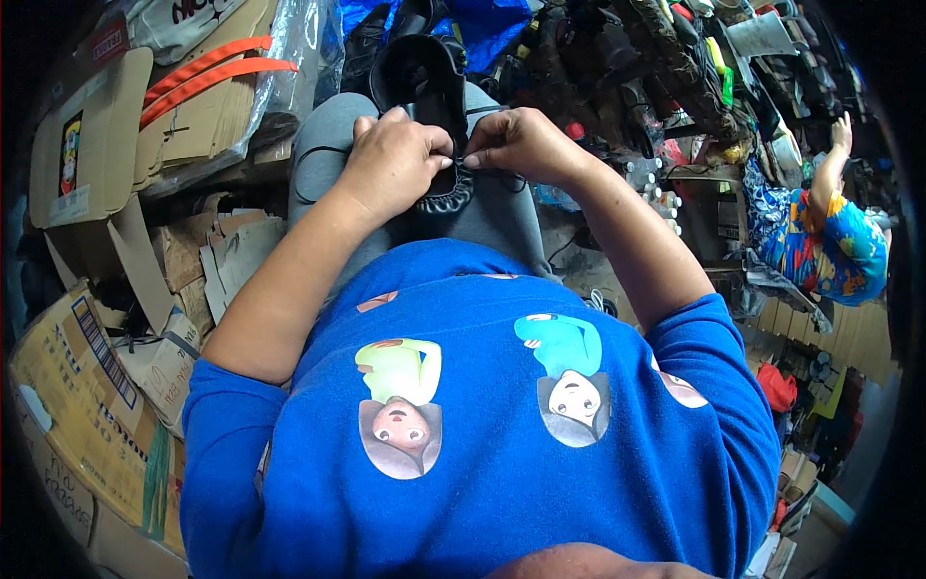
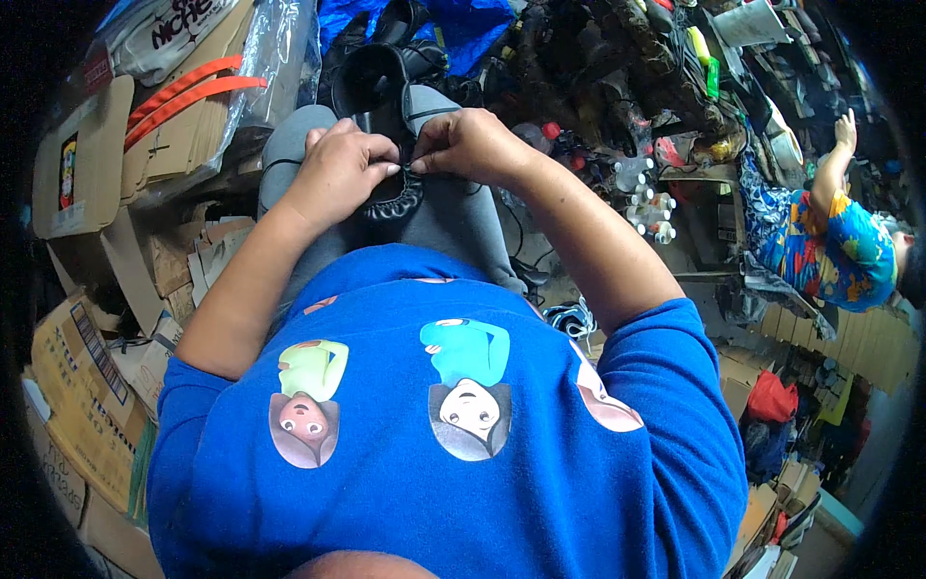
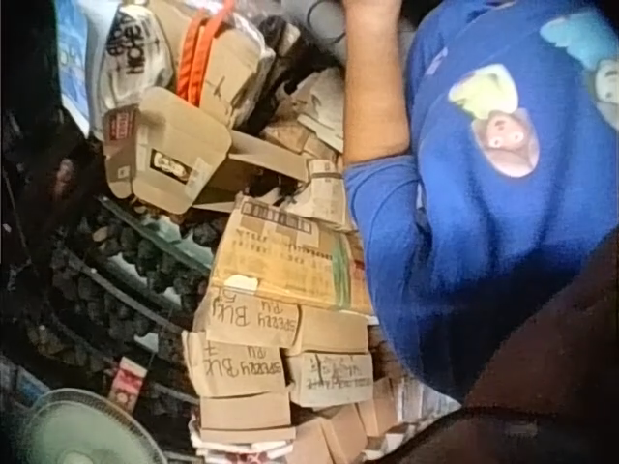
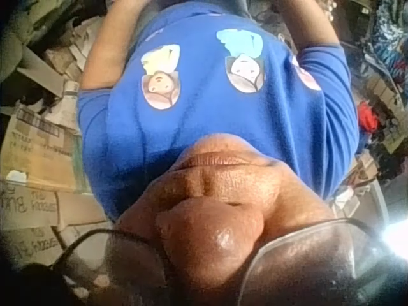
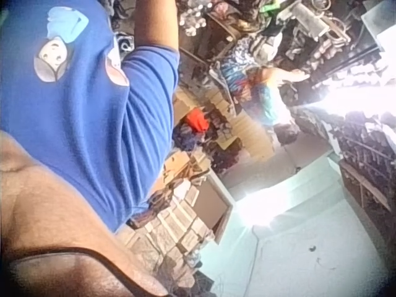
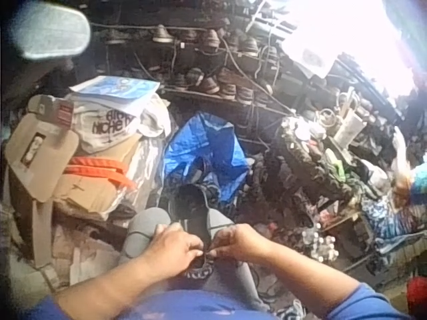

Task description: Hand stitching pieces of a black shoe together using a needle and thread.

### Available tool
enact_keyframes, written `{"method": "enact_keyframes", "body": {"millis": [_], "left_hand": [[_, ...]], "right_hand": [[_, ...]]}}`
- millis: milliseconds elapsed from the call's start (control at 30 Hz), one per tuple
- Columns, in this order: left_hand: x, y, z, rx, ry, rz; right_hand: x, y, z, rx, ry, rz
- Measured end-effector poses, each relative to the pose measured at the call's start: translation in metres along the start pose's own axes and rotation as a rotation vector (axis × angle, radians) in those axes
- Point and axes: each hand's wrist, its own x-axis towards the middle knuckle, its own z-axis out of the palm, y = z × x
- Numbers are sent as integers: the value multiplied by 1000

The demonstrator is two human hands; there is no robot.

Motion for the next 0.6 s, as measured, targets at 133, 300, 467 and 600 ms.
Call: {"method": "enact_keyframes", "body": {"millis": [133,300,467,600], "left_hand": [[-8,-10,-10,75,84,118],[-17,-9,-9,38,21,24],[-9,-7,-2,-97,-53,-64],[-4,-6,-3,-46,-104,-54]], "right_hand": [[-1,13,-9,298,-7,-74],[-6,25,-6,430,10,-69],[-13,28,-1,110,118,-128],[-40,37,-20,392,-11,-12]]}}
